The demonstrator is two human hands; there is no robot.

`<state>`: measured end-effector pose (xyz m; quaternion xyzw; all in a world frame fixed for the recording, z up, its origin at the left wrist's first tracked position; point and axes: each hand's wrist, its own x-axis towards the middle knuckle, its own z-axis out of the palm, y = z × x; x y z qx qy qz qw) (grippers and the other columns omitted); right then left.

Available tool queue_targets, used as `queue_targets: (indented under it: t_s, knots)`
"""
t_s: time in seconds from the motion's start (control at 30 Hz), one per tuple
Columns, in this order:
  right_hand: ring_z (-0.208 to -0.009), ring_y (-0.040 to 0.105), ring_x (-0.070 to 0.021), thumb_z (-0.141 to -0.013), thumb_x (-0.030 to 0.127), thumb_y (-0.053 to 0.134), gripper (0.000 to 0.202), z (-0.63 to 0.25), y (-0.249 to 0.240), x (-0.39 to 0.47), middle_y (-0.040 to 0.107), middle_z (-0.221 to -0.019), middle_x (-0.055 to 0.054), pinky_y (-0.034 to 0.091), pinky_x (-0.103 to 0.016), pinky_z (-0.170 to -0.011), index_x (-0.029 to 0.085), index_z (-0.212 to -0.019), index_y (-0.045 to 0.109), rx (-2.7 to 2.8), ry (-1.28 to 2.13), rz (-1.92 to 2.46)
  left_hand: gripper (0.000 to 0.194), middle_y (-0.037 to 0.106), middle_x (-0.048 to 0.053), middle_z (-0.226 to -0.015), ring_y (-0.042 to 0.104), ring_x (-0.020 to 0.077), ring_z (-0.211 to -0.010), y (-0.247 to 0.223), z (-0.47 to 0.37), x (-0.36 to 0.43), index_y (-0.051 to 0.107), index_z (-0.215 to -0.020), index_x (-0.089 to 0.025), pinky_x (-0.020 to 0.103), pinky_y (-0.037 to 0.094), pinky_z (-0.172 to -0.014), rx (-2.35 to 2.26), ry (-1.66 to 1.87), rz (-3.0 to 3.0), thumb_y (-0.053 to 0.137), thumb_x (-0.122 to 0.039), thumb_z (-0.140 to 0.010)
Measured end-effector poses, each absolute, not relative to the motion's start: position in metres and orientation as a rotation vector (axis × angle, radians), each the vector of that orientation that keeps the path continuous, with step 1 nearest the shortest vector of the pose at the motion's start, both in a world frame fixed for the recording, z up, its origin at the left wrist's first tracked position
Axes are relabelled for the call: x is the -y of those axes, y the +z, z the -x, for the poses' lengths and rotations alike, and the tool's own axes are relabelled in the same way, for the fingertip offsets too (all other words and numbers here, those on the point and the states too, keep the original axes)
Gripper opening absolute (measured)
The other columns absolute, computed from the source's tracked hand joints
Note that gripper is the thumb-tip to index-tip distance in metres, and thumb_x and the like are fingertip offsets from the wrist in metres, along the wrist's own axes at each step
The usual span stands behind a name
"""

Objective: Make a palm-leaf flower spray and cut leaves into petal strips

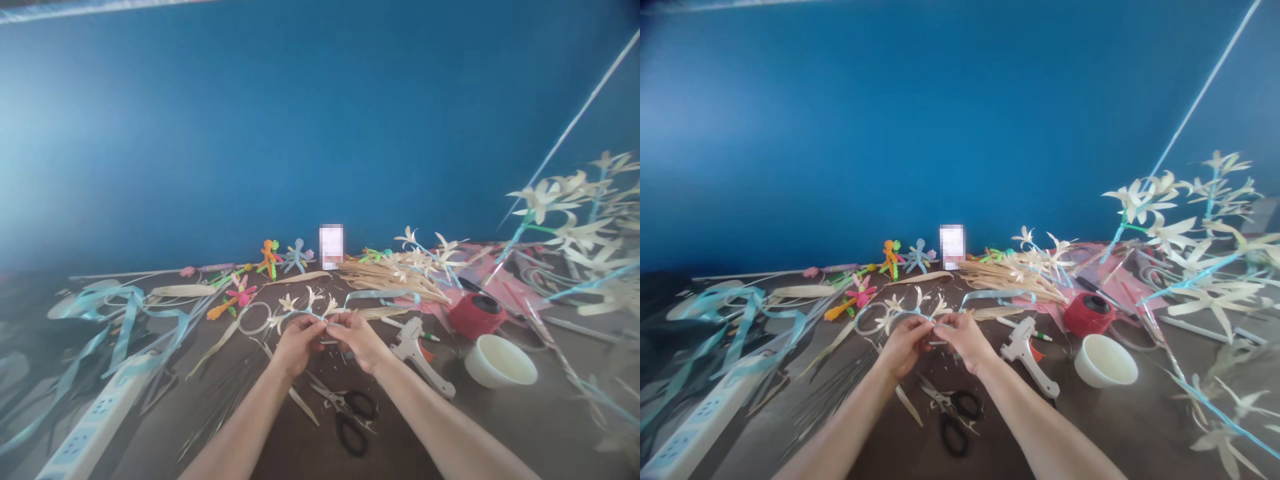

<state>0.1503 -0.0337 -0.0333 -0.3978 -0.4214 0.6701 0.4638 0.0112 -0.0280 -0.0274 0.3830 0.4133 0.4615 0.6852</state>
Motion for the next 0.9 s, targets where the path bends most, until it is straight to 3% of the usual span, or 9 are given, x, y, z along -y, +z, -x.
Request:
queue_targets:
  t_s: [0.17, 0.57, 0.9]
  knots:
    - [-0.043, 0.033, -0.0043, -0.065, 0.026, 0.060, 0.012, -0.150, -0.032, 0.034, 0.053, -0.055, 0.004, 0.022, -0.017, -0.040, 0.015, -0.066, 0.056, 1.115, 1.532, 1.046, 0.018, 0.056, -0.001, -0.062, 0.054, 0.0096, -0.056, -0.028, -0.009, 0.026, 0.057, -0.067, -0.014, 0.017, 0.042, -0.041, -0.972, 1.034, -0.840, 0.068, -0.026, -0.060]
    - [-0.042, 0.028, -0.0060, -0.072, 0.037, 0.050, 0.027, -0.159, -0.023, 0.032, 0.039, -0.045, 0.006, 0.020, -0.020, -0.041, 0.014, -0.058, 0.057, 1.339, 1.253, 1.262, 0.016, 0.052, -0.002, -0.059, 0.056, 0.0099, -0.055, -0.027, -0.011, 0.027, 0.051, -0.069, -0.014, 0.015, 0.036, -0.042, -0.937, 1.066, -0.968, 0.062, -0.027, -0.067]
    - [-0.048, 0.036, -0.0075, -0.070, 0.038, 0.050, 0.029, -0.160, -0.028, 0.029, 0.043, -0.048, 0.005, 0.027, -0.020, -0.047, 0.014, -0.056, 0.056, 1.405, 1.153, 1.308, 0.016, 0.046, -0.005, -0.056, 0.050, 0.0073, -0.049, -0.023, -0.012, 0.027, 0.050, -0.069, -0.016, 0.015, 0.032, -0.038, -0.960, 1.030, -1.030, 0.060, -0.029, -0.068]
